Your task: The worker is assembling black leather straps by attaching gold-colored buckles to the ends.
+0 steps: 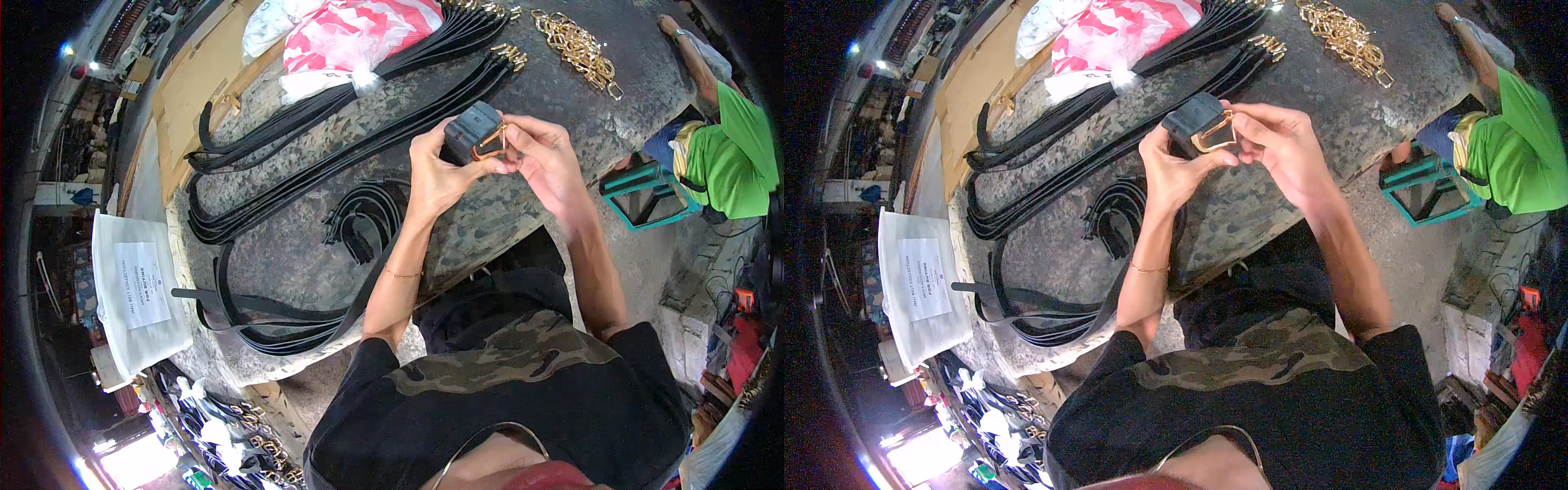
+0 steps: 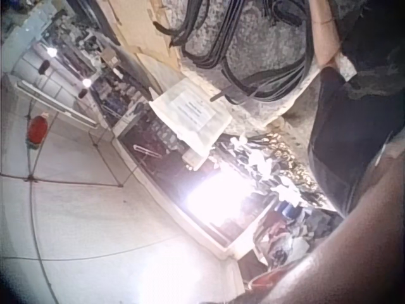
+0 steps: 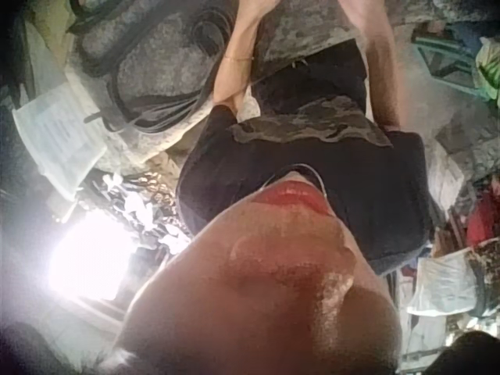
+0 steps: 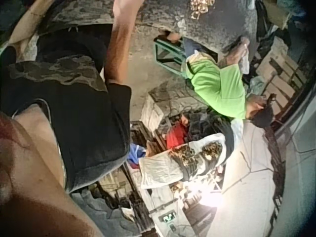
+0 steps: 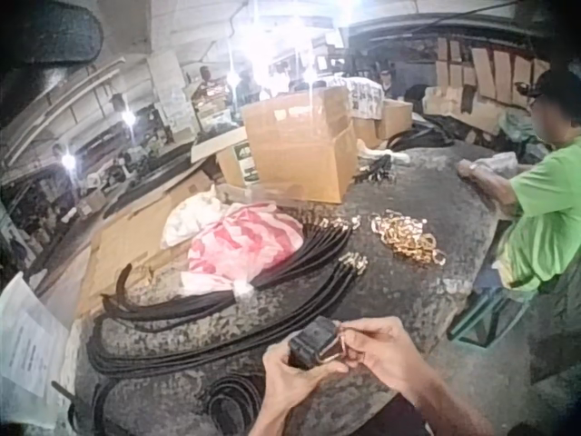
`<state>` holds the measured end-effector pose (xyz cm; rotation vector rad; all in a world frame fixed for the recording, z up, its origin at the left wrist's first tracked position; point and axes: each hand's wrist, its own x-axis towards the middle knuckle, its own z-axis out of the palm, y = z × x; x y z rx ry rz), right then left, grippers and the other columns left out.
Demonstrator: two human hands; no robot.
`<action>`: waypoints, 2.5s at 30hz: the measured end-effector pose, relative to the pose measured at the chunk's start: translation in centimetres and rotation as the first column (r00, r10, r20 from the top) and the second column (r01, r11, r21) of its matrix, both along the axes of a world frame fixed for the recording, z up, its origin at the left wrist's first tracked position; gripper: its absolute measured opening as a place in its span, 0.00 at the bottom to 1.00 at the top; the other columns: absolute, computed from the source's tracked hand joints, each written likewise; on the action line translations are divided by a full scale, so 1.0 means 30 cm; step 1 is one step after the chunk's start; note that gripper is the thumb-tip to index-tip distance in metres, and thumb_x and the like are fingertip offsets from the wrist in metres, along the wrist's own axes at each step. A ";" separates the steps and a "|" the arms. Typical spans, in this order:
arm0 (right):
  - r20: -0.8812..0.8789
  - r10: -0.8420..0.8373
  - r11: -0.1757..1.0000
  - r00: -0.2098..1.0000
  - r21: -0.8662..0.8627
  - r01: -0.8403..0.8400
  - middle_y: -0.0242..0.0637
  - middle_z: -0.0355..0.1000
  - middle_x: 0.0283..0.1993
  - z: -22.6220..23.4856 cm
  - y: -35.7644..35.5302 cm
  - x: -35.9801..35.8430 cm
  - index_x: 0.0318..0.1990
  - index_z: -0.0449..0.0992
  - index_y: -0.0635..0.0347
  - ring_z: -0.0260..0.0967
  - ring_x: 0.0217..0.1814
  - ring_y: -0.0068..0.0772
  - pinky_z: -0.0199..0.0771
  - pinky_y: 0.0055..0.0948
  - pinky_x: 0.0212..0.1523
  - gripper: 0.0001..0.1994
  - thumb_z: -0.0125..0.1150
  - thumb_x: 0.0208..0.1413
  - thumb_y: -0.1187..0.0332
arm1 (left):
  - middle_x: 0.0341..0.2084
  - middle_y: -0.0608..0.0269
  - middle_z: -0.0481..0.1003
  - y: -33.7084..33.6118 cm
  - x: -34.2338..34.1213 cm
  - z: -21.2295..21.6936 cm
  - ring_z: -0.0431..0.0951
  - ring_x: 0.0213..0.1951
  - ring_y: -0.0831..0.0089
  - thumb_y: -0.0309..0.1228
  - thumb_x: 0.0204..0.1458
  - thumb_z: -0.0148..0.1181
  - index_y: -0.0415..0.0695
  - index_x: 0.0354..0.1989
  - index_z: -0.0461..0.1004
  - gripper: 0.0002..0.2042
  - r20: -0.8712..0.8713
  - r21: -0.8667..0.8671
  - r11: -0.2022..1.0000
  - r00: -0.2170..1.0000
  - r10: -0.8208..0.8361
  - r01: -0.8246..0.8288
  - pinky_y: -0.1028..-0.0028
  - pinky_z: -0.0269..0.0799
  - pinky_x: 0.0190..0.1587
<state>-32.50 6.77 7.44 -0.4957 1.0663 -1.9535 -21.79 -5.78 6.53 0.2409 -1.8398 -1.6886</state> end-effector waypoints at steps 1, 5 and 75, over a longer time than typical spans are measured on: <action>-0.001 0.001 1.000 1.000 -0.003 -0.001 0.30 0.72 0.31 -0.017 -0.004 -0.005 0.39 0.78 0.68 0.64 0.29 0.17 0.65 0.21 0.30 0.09 0.58 0.60 0.69 | 0.36 0.62 0.81 -0.002 -0.001 0.000 0.78 0.37 0.79 0.26 0.30 0.79 0.35 0.45 0.76 0.28 -0.001 -0.003 1.000 1.000 0.001 -0.001 0.76 0.73 0.43; 0.008 0.014 0.993 1.000 -0.114 -0.013 0.29 0.69 0.28 -0.067 -0.017 -0.010 0.34 0.77 0.67 0.63 0.29 0.19 0.64 0.22 0.29 0.08 0.58 0.60 0.70 | 0.43 0.59 0.79 0.000 0.001 0.003 0.78 0.42 0.77 0.24 0.31 0.78 0.34 0.46 0.76 0.28 -0.011 -0.155 0.987 0.999 0.031 -0.033 0.74 0.74 0.47; -0.950 -0.018 0.985 0.311 0.037 0.169 0.38 0.73 0.32 0.057 -0.028 -0.054 0.35 0.79 0.67 0.69 0.28 0.25 0.68 0.24 0.28 0.05 0.63 0.50 0.79 | 0.23 0.66 0.78 -0.028 -0.014 -0.022 0.70 0.27 0.85 0.31 0.30 0.80 0.38 0.32 0.77 0.21 0.064 -0.161 0.978 0.988 0.141 -0.130 0.78 0.70 0.32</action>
